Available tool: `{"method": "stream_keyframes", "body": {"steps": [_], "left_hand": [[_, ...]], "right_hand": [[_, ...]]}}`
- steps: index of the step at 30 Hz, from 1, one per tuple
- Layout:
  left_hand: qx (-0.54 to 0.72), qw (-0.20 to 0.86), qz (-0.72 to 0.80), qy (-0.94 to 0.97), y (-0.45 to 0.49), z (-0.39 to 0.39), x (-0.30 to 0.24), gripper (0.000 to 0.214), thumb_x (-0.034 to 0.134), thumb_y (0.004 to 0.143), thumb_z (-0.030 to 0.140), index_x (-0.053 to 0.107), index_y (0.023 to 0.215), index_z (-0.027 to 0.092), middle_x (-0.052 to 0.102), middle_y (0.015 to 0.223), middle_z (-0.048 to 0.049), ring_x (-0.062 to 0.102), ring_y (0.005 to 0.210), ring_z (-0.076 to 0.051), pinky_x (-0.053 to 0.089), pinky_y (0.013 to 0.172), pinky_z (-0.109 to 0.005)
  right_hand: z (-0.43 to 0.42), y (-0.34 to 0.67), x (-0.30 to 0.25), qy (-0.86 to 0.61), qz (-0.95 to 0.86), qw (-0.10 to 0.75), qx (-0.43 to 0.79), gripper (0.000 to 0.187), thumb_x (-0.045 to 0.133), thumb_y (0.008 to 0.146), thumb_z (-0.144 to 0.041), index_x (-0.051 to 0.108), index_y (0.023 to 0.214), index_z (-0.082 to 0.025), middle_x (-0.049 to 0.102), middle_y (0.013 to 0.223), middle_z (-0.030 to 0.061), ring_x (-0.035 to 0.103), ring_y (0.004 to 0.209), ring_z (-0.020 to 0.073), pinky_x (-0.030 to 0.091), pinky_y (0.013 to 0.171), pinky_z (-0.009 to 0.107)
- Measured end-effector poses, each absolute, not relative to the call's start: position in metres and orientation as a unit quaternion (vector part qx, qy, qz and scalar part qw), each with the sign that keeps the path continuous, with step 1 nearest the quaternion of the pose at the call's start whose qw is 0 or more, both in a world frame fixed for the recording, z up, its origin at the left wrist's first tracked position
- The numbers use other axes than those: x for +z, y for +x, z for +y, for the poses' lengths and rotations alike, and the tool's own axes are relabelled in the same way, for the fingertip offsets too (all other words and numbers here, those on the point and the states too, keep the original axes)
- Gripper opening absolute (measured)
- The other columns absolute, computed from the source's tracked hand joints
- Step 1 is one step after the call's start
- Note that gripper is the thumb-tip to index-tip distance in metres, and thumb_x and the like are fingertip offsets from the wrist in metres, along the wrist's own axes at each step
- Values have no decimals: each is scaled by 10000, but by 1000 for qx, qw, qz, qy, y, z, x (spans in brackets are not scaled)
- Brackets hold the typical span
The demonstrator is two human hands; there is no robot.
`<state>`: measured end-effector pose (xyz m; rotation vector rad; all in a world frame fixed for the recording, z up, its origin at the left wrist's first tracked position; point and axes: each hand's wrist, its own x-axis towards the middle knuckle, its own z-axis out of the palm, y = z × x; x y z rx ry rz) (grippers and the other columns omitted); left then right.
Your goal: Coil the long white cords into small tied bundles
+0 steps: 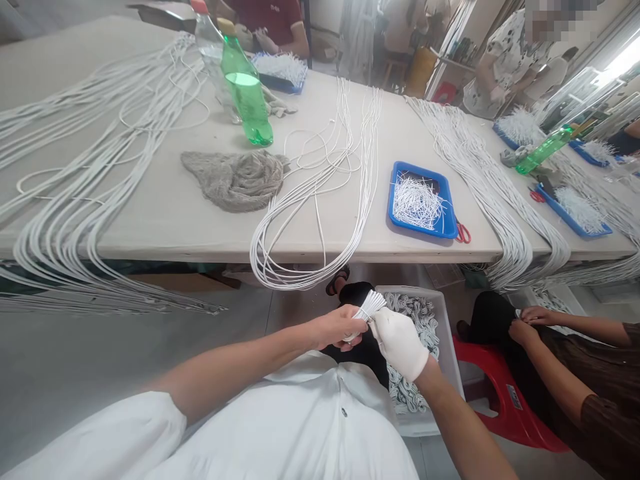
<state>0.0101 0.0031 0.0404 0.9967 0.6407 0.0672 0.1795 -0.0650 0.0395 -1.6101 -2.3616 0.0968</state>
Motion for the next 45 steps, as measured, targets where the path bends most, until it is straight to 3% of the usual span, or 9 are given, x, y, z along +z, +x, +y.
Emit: {"method": "stream_keyframes", "body": {"steps": [6, 10, 16, 20, 25, 30, 35, 40, 45], "left_hand": [[178, 594, 328, 713, 12, -10, 26, 135, 546, 783, 301, 553, 850, 184, 594, 765, -34, 537, 693, -175, 446, 675, -304], [278, 541, 295, 737, 19, 4, 25, 419, 638, 752, 283, 554, 1145, 168, 560, 1203, -136, 467, 1151, -271, 331, 1009, -404], [143, 732, 149, 650, 21, 31, 70, 318, 624, 806, 422, 677, 980, 162, 598, 1180, -123, 496, 1178, -273, 382, 976, -376], [83, 746, 249, 612, 10, 25, 68, 724, 772, 658, 392, 498, 1306, 222, 600, 1158, -112, 533, 1138, -270, 437, 894, -350], [34, 826, 269, 494, 11, 7, 29, 724, 646, 761, 313, 331, 1394, 157, 631, 767, -27, 626, 640, -177, 475, 605, -294], [217, 754, 350, 512, 22, 7, 7, 718, 776, 609, 242, 473, 1256, 170, 649, 1045, -94, 616, 889, -184, 479, 740, -279], [168, 853, 247, 429, 26, 22, 25, 373, 629, 780, 471, 629, 890, 115, 681, 904, -141, 646, 920, -255, 483, 818, -379], [124, 763, 289, 565, 9, 21, 36, 585, 821, 603, 352, 617, 1136, 223, 532, 1322, -99, 410, 1285, -268, 366, 1011, -368], [-72, 876, 260, 399, -3, 1, 22, 375, 639, 759, 469, 613, 899, 122, 659, 886, -131, 644, 743, -229, 490, 650, -346]], "right_hand": [[-74, 168, 44, -631, -630, 314, 326, 235, 357, 891, -263, 394, 665, -210, 402, 573, -29, 357, 484, 112, 279, 484, 244], [-88, 149, 50, -575, -477, 370, 552, 231, 329, 892, -258, 305, 664, -230, 253, 526, -77, 221, 425, 89, 218, 417, 226], [-82, 163, 44, -539, -748, 319, 219, 244, 386, 895, -220, 519, 694, -179, 520, 630, 8, 468, 576, 133, 329, 566, 260], [-68, 192, 31, -527, -816, 236, 41, 274, 395, 903, -247, 554, 693, -173, 548, 636, 39, 500, 586, 158, 348, 576, 274], [-68, 187, 24, -562, -763, 275, 160, 285, 377, 918, -246, 560, 710, -178, 574, 653, 25, 520, 602, 144, 380, 593, 254], [-86, 155, 37, -582, -632, 363, 361, 291, 373, 931, -266, 521, 693, -189, 554, 631, -14, 473, 560, 117, 357, 539, 230], [-84, 152, 36, -519, -768, 296, 231, 270, 409, 881, -199, 509, 631, -192, 538, 595, -12, 470, 539, 111, 348, 569, 243], [-75, 173, 13, -504, -825, 248, 61, 255, 392, 887, -233, 556, 701, -173, 549, 635, 30, 517, 597, 151, 358, 582, 265], [-72, 180, 3, -507, -825, 236, 76, 260, 392, 903, -245, 557, 716, -172, 555, 661, 33, 513, 615, 150, 364, 604, 266]]}}
